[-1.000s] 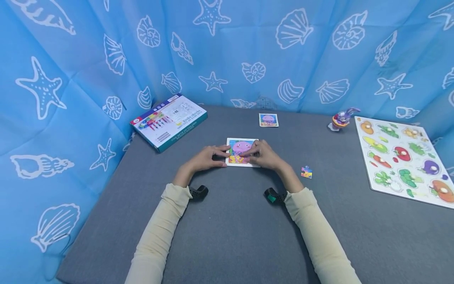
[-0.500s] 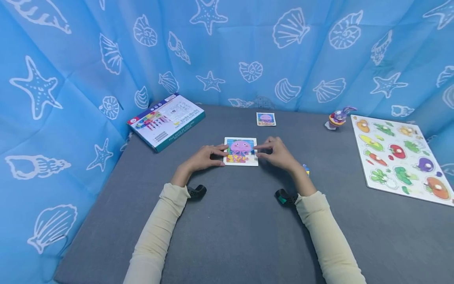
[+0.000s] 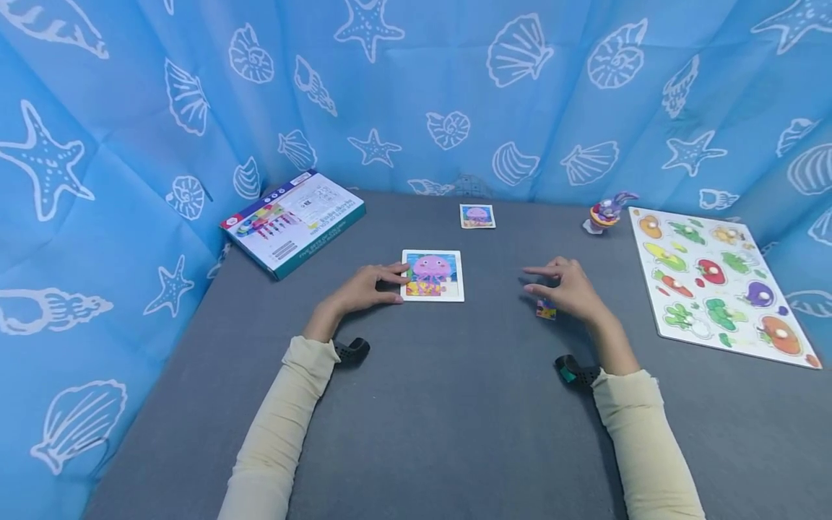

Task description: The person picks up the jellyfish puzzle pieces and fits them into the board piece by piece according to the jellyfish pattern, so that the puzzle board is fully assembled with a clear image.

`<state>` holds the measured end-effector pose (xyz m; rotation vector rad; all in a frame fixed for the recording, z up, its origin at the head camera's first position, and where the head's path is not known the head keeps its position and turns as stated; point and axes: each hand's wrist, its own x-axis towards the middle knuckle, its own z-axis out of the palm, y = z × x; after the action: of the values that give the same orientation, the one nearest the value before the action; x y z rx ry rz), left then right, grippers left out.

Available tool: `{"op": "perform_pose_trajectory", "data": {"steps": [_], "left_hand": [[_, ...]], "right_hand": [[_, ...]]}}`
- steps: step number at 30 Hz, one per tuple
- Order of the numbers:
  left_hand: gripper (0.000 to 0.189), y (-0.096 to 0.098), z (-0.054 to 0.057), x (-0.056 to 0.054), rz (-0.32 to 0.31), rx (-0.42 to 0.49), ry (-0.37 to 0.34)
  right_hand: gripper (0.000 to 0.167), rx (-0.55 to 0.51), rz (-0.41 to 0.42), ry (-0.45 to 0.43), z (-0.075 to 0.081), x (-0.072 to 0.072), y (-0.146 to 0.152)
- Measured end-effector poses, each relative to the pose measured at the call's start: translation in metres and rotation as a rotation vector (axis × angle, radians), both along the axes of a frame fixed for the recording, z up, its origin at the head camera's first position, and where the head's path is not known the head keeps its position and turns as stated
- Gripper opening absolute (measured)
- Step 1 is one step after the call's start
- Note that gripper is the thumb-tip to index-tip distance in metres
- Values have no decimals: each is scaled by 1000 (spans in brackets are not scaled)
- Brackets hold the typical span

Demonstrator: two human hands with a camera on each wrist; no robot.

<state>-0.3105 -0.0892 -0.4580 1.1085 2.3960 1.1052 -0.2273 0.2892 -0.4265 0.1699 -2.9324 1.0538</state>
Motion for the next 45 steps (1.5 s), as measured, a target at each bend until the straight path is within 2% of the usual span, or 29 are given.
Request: {"op": "perform_pose_trajectory", "data": {"steps": [6,13,17,24,29,40,45], "left_hand": [[42,0,1,-1,-10,20,-8],[43,-1,2,0,-8,12,-13],[42,0,2,0,-5,6,-14],[42,1,1,0,1,-6,-12],[42,0,2,1,5,2,-17],[43,0,2,0,4,-6,-5],[42,-1,2,1,-4,2,10]], "right_hand": [[39,9,0,26,-1,19,24],[48,76,59,-48,-4,26,36],[48,54,69,-67,-7,25,38],[35,-4,-7,-68,-13,22,39],[33,-18,-21,-38,-18,18,40],[30,-19,14,36,-22,17,36],[29,-25,36,62,-19,7,21]]}}
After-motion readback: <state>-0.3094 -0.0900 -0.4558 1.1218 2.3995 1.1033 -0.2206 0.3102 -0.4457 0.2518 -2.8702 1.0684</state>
